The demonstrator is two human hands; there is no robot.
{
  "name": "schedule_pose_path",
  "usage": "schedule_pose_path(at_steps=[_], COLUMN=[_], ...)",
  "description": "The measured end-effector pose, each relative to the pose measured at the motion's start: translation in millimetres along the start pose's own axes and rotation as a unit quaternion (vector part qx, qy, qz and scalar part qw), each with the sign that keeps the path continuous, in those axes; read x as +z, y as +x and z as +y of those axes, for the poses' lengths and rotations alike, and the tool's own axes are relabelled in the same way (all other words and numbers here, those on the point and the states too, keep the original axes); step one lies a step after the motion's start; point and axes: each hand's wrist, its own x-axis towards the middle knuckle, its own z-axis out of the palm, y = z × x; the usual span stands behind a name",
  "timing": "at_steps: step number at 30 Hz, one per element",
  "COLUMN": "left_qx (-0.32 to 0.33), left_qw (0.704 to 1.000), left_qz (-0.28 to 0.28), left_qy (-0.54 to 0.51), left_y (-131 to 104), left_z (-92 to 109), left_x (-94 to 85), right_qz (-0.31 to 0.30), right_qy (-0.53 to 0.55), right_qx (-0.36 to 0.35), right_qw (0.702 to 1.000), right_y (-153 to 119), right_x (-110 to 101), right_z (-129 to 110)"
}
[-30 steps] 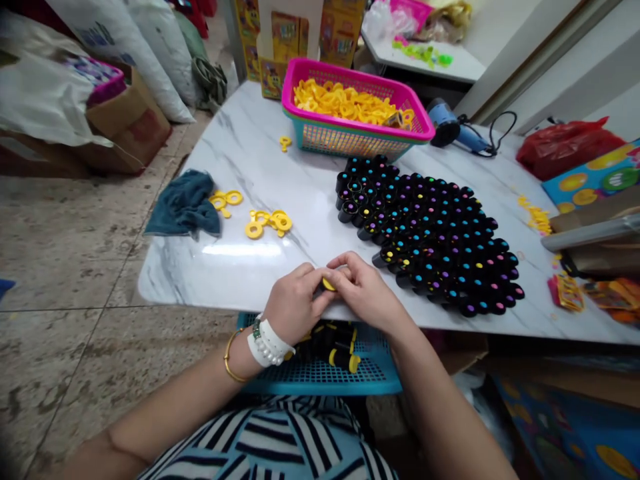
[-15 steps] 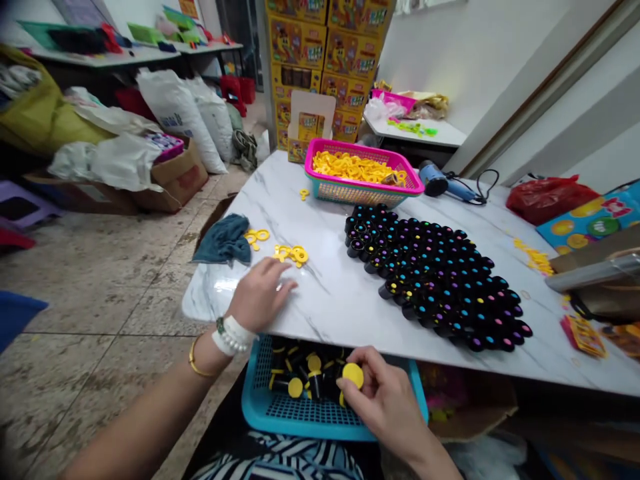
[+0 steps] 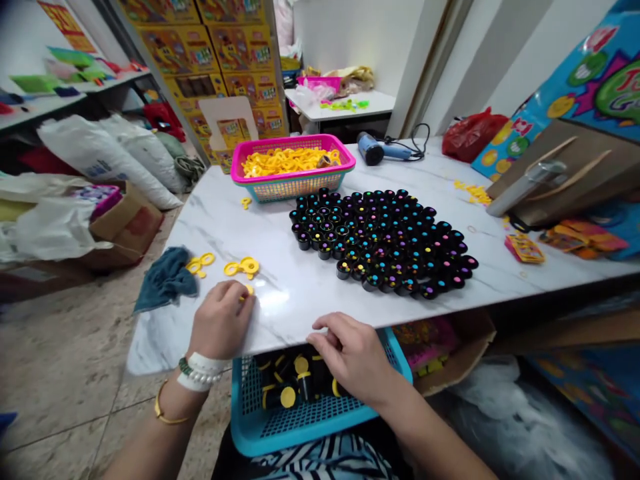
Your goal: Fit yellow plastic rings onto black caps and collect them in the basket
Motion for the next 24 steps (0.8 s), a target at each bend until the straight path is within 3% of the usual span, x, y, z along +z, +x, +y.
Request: schedule_pose_path(at_steps=[4, 9, 12, 17, 20, 24], left_qx=[0.109, 0.185, 0.143, 0.04, 0.018, 0.003], left_qw=[0.977, 0.927, 0.921, 0.948, 0.955, 0.961], left_qz=[-0.089, -0.196, -0.216, -0.171, -0.169, -0.167], left_qy=[-0.158, -0.262, -0.29, -0.264, -0.243, -0.219], left_y=[1, 21, 43, 70, 78, 87], left_z=[36, 66, 69, 84, 98, 110], left_x=[11.6, 26.2, 28.9, 41.9, 53.9, 66.3], right_qz=[0.045, -0.011, -0.023, -0.057, -0.095, -0.094], right_qy=[0.006, -0.096, -0.126, -0.108, -0.119, -0.178], right_qx=[0.07, 0.071, 0.074, 0.061, 0.048, 0.076], right_qw=[0.997, 0.993, 0.989, 0.991, 0.987, 0.977], right_y=[19, 31, 29, 28, 29, 30], right_x=[3, 2, -5, -18, -21, -13], right_z=[5, 18, 23, 23, 20, 13])
